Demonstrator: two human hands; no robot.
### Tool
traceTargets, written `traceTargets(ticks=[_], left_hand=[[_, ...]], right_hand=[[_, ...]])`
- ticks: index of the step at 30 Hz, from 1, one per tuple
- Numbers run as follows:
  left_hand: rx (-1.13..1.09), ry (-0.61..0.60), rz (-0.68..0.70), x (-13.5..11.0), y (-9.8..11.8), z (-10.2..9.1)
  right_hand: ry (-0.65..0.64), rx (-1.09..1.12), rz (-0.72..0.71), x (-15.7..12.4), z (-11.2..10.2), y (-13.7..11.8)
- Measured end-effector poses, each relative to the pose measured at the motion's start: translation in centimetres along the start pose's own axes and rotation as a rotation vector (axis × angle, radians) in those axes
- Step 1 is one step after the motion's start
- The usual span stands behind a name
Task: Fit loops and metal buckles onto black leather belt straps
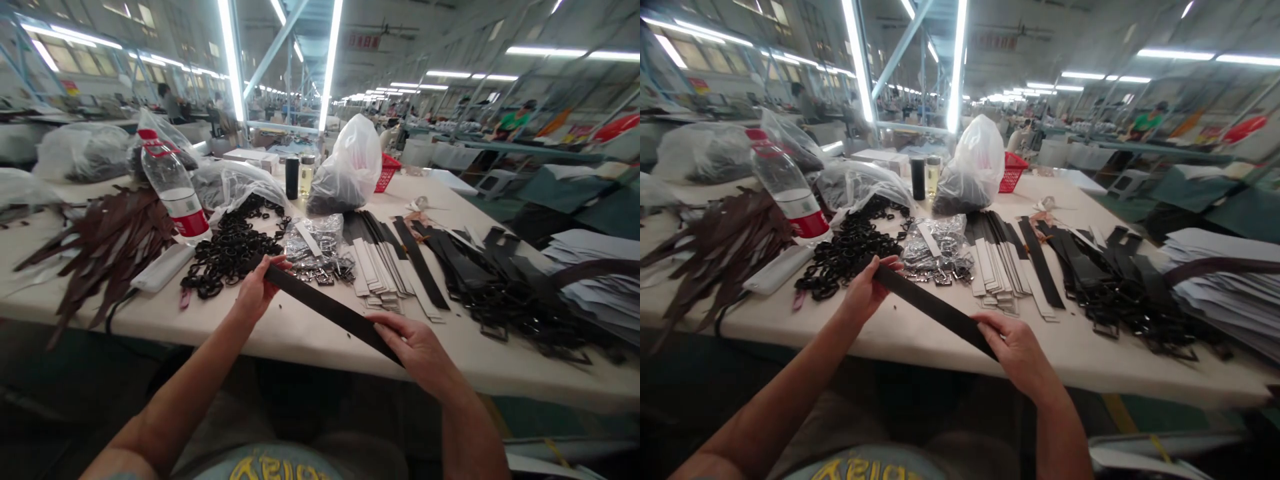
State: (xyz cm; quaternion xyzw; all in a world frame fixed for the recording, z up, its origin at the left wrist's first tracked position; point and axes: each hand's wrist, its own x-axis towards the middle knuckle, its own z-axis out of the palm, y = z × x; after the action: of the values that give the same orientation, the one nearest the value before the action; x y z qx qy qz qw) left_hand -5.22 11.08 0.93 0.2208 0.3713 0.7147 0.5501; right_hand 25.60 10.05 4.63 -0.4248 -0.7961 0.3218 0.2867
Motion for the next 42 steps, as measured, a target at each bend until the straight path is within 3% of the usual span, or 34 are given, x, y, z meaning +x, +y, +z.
traceTargets(ticks=[3,5,8,11,13,17,21,27,33,36,42], left_hand=[[0.252,0.096,0.097,-0.1,0.6,-2.7],[0.423,0.078,0.098,-0.7,0.3,-3.5],[0.535,-0.013,0.026,-1.8,-1.0,-3.2],[0.485,-0.086,-0.068,-3.0,-2.7,-1.8],[0.454,-0.131,-0.121,-3.6,-3.8,-0.7],[0.425,-0.182,-0.15,-4.4,-5.4,0.8],[0.414,-0.191,-0.159,-4.5,-5.7,1.0],[0.411,-0.186,-0.249,-4.2,-5.5,1.1],[0.461,-0.213,-0.226,-4.1,-5.7,0.9],[0.612,-0.28,-0.121,-3.9,-5.5,0.7],[1.154,-0.466,0.48,-3.8,-5.3,1.0]], right_hand=[[0.007,-0.05,0.049,-0.2,-1.1,1.2],[0.014,-0.092,0.069,-0.1,-2.2,2.1],[0.065,-0.202,0.075,0.2,-3.7,3.3],[0.268,-0.365,0.07,1.0,-3.7,3.4],[0.331,-0.374,-0.009,1.7,-2.1,2.7],[0.152,-0.247,-0.284,2.8,3.9,1.1],[0.163,-0.192,-0.355,3.2,8.7,1.7],[0.226,-0.095,-0.347,3.4,9.3,3.4],[0.216,-0.128,-0.393,3.8,9.4,3.3],[0.205,-0.148,-0.375,3.8,9.6,3.3],[0.196,-0.209,-0.36,3.7,9.7,3.7]])
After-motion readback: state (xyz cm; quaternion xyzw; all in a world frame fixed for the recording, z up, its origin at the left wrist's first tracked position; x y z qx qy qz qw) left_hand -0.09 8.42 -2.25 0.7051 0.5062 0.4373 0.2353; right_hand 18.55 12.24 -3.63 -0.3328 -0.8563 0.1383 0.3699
